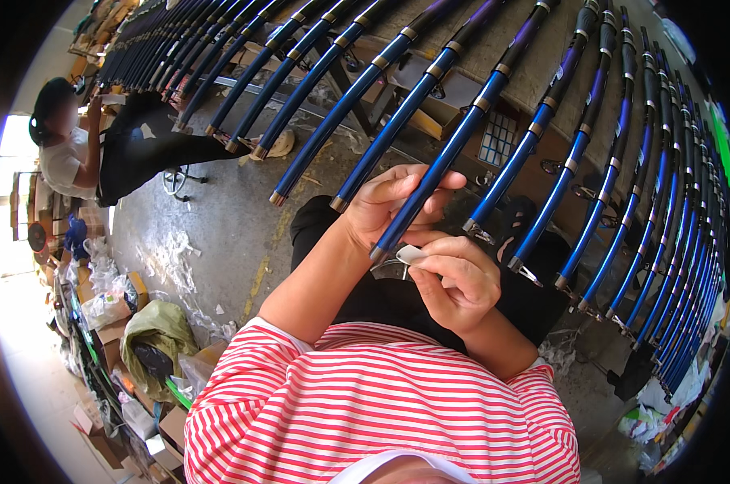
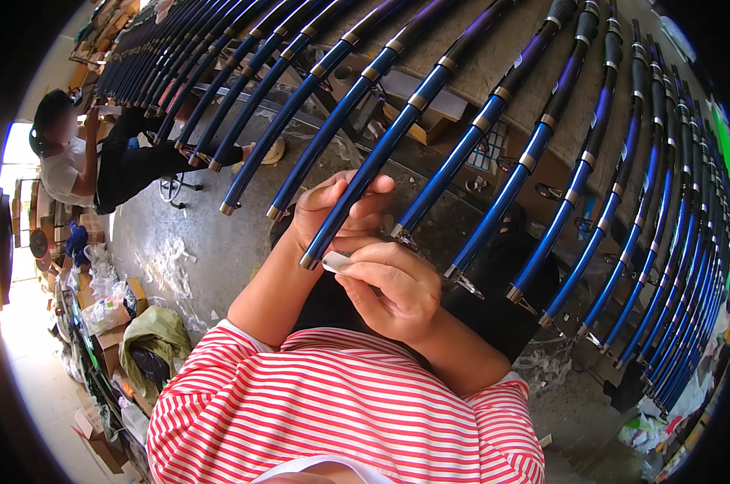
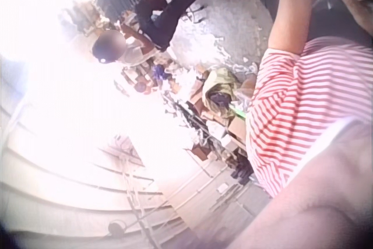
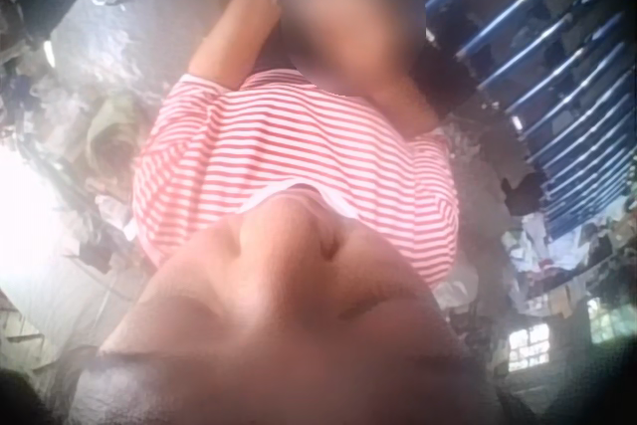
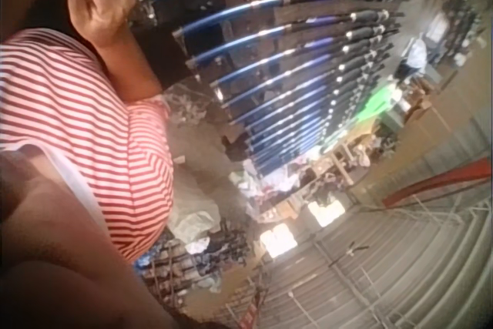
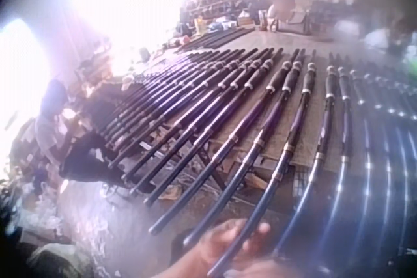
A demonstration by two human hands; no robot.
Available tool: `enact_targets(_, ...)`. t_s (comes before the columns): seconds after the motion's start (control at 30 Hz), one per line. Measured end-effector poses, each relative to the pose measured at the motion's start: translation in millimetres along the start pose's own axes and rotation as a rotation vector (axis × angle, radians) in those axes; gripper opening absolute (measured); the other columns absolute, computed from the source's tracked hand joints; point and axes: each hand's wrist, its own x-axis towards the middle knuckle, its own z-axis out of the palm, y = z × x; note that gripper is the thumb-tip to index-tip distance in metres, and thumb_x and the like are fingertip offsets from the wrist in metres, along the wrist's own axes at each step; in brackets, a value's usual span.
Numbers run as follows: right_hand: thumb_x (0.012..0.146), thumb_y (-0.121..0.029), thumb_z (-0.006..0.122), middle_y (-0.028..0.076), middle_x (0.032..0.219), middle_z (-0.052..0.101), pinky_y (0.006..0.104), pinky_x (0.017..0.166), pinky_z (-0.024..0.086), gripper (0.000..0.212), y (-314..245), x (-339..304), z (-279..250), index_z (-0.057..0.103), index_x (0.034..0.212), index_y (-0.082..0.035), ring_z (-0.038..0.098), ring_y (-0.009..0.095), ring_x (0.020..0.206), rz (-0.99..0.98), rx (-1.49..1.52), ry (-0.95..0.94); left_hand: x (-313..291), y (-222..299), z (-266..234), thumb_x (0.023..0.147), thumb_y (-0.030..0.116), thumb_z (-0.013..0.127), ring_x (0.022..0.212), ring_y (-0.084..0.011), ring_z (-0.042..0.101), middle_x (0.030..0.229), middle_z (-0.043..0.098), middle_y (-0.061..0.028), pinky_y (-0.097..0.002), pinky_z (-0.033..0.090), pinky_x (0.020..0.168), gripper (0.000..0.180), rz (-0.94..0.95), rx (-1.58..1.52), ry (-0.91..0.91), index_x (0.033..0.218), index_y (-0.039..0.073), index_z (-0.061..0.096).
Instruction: The person attaches metal guide rings to blue poles. They peel and apply small adhesive strips to the poles by hand and slide the metal rings over them.
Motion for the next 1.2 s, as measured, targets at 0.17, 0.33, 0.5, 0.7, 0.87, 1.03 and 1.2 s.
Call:
enact_targets(0.17, 0.076, 0.003, 0.068, 0.017, 0.081, 0.062, 0.0306, 0.062, 0.054, 0.012, 4.7, -1.2, 1.7, 0.059, 0.083, 0.003, 0.066, 0.029, 0.078, -0.031, 0.027, -0.005, -2.1, 5.1, 0.6, 0.088, 0.018, 0.056, 0.047, -0.0012, 0.036, 0.082, 0.058, -0.0107, -0.0167, 0.035, 0.042, 0.050, -0.046, 0.013, 0.049, 0.127, -0.010, 0.042)
enact_targets(0.33, 0.076, 0.003, 0.069, 0.013, 0.084, 0.063, 0.0309, 0.065, 0.055, 0.015, 4.8, -4.1, -0.2, 0.060, 0.088, 0.000, 0.067, 0.027, 0.080, -0.011, 0.013, -0.047, -1.5, 3.4, 0.6, 0.088, 0.017, 0.056, 0.047, -0.0004, 0.036, 0.081, 0.058, -0.0100, -0.0166, 0.036, 0.043, 0.050, -0.027, 0.016, 0.005, 0.127, -0.010, 0.042)
enact_targets(0.5, 0.076, 0.003, 0.068, 0.014, 0.082, 0.062, 0.0323, 0.066, 0.055, 0.012, 4.5, 2.7, 2.1, 0.060, 0.085, 0.002, 0.067, 0.029, 0.079, -0.025, 0.059, -0.057, -3.9, 7.0, -2.5, 0.087, 0.018, 0.058, 0.059, -0.0115, 0.053, 0.079, 0.054, -0.0112, -0.0219, 0.043, 0.039, 0.054, -0.056, -0.004, 0.021, 0.129, -0.011, 0.040)
enact_targets(0.7, 0.075, 0.004, 0.069, 0.014, 0.080, 0.062, 0.0335, 0.066, 0.055, 0.013, 5.1, 4.7, 1.5, 0.061, 0.085, 0.002, 0.067, 0.031, 0.078, -0.017, 0.084, -0.079, -4.1, 9.2, -3.0, 0.086, 0.017, 0.060, 0.056, -0.0108, 0.051, 0.077, 0.054, -0.0109, -0.0209, 0.041, 0.037, 0.051, -0.057, 0.046, 0.020, 0.126, -0.011, 0.043)
enact_targets(0.87, 0.074, 0.004, 0.070, 0.014, 0.084, 0.064, 0.0325, 0.067, 0.055, 0.015, 7.8, 3.6, 1.2, 0.062, 0.086, 0.002, 0.067, 0.029, 0.082, -0.040, 0.069, -0.104, -4.1, 10.5, -3.0, 0.084, 0.018, 0.062, 0.055, -0.0097, 0.048, 0.075, 0.052, -0.0100, -0.0198, 0.039, 0.037, 0.047, -0.049, 0.095, 0.030, 0.120, -0.009, 0.048)
enact_targets(1.03, 0.073, 0.004, 0.071, 0.014, 0.080, 0.064, 0.0324, 0.065, 0.055, 0.013, 5.9, 3.6, 3.0, 0.062, 0.083, 0.001, 0.067, 0.029, 0.078, -0.049, 0.044, -0.089, -5.6, 12.4, -6.4, 0.083, 0.019, 0.063, 0.056, -0.0090, 0.047, 0.075, 0.051, -0.0095, -0.0180, 0.038, 0.040, 0.045, -0.043, 0.152, 0.042, 0.117, -0.008, 0.051)
enact_targets(1.2, 0.074, 0.004, 0.069, 0.013, 0.086, 0.064, 0.0322, 0.068, 0.056, 0.013, 4.3, 2.7, 2.3, 0.063, 0.086, 0.001, 0.067, 0.027, 0.084, -0.027, 0.061, -0.113, -5.4, 13.3, -6.6, 0.083, 0.019, 0.064, 0.055, -0.0084, 0.045, 0.074, 0.049, -0.0083, -0.0176, 0.037, 0.041, 0.044, -0.047, 0.170, 0.029, 0.117, -0.007, 0.052)
